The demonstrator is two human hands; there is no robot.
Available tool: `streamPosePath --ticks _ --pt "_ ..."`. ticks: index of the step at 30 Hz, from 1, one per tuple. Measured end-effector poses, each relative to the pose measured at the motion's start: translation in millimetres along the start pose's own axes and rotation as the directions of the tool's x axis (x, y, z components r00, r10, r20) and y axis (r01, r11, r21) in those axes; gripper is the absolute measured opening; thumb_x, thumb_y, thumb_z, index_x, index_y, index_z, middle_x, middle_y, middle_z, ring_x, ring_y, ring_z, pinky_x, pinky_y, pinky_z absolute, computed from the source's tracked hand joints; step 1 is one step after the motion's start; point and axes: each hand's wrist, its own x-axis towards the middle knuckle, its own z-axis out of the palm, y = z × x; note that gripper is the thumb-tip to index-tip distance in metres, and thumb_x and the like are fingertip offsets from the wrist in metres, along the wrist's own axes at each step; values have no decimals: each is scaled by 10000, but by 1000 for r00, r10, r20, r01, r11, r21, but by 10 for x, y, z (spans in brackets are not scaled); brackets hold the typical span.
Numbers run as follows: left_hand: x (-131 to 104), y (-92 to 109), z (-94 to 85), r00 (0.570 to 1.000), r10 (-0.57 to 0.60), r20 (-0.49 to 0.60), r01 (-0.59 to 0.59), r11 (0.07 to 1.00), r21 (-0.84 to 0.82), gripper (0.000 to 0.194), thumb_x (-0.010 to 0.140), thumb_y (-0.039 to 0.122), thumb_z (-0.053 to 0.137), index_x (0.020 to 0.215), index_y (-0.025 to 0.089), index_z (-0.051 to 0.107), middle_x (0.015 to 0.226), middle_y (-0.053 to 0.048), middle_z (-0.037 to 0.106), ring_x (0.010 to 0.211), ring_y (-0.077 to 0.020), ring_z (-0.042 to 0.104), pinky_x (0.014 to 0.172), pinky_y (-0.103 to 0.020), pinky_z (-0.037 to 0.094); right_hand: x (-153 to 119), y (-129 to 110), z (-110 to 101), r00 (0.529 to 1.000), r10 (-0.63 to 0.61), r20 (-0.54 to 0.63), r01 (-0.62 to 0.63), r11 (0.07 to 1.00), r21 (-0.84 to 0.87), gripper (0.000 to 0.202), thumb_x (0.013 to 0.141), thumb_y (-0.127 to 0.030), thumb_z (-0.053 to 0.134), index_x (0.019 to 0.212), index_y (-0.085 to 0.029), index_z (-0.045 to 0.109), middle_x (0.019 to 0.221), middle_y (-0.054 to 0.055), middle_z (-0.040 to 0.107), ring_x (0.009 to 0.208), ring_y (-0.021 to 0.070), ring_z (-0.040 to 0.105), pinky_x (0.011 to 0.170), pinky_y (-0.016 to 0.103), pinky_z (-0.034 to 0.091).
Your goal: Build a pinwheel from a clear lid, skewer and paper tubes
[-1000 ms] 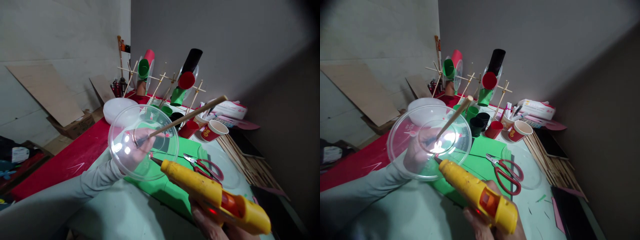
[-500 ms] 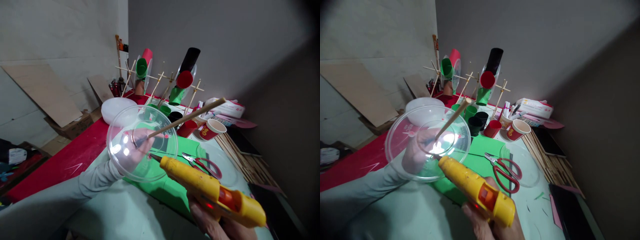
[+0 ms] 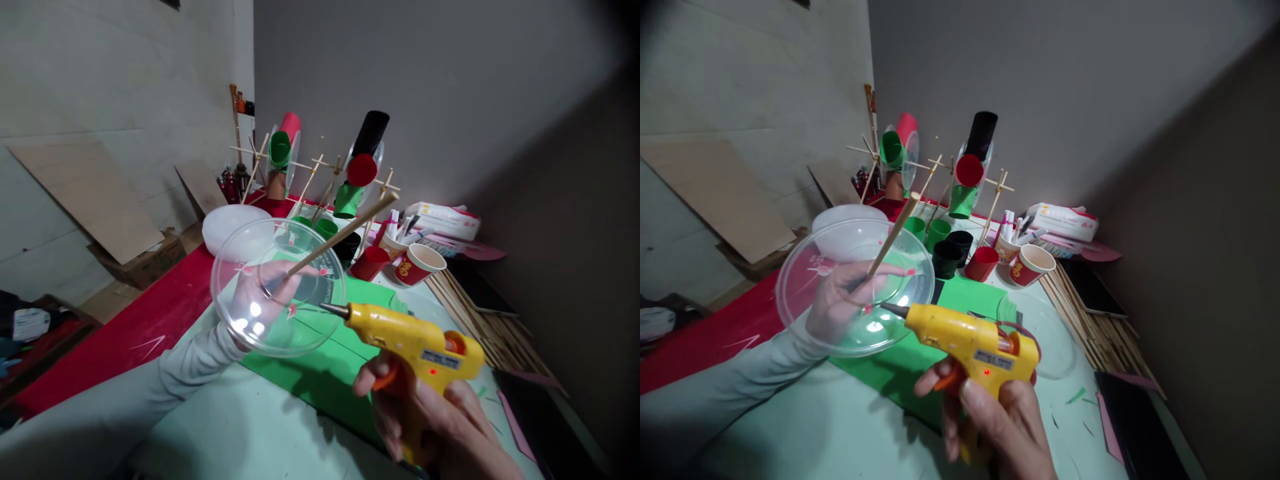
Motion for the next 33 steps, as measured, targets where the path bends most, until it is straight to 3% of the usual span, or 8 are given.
streamPosePath --ticks 3,5,9,15,21,26,30,33 --pt "11 -21 -14 999 -34 8 34 999 -14 273 880 361 607 945 177 798 845 -83 793 666 -217 686 646 -348 568 49 -33 13 999 30 45 -33 996 80 409 767 -583 769 874 -190 726 837 68 729 459 71 523 488 233 329" --pt "5 -31 -21 999 -32 10 32 999 -12 281 889 363 604 955 172 798 825 -86 790 702 -229 696 653 -349 572 64 -32 29 996 44 77 -54 990 131 382 783 -560 775 883 -194 732 837 65 735 452 59 520 479 216 326" --pt "-8 -3 -9 996 -83 27 83 996 -11 294 891 388 605 968 173 790 985 -109 809 639 -224 695 576 -352 569 80 30 46 994 47 96 -57 993 99 439 789 -596 750 881 -167 728 825 84 733 432 56 503 469 218 317" --pt "-11 32 37 1000 -10 -10 10 999 -34 216 858 279 616 893 183 806 994 -96 820 1000 -274 749 992 -417 570 90 133 -17 988 70 141 -64 997 -43 504 823 -636 693 936 -146 718 733 72 700 476 81 498 515 252 296" --pt "-76 -51 60 996 -84 4 84 996 -23 289 903 391 602 977 212 817 994 -90 815 818 -272 755 831 -433 620 89 121 -85 979 85 184 -54 984 -167 547 889 -662 614 983 -140 747 588 23 593 534 102 460 541 267 253" --pt "-50 33 56 999 -20 -29 20 1000 -6 205 856 276 619 866 226 818 950 -48 824 934 -261 750 949 -405 589 57 88 -63 991 51 127 -23 976 -214 558 858 -695 615 921 -154 737 585 26 575 536 118 454 533 284 240" --pt "-28 34 18 999 -13 -43 10 998 -55 213 850 305 636 906 227 825 800 -29 808 653 -191 697 627 -311 560 -3 68 -14 1000 0 -13 -3 968 -251 539 806 -689 687 911 -163 735 625 22 569 566 128 458 548 279 307" --pt "-11 -37 -9 997 -10 -81 6 999 -47 229 862 323 637 939 228 831 802 -22 801 528 -136 570 528 -288 441 -6 6 6 999 16 48 -12 996 -87 515 800 -666 691 896 -162 736 600 27 585 498 111 445 513 269 292"
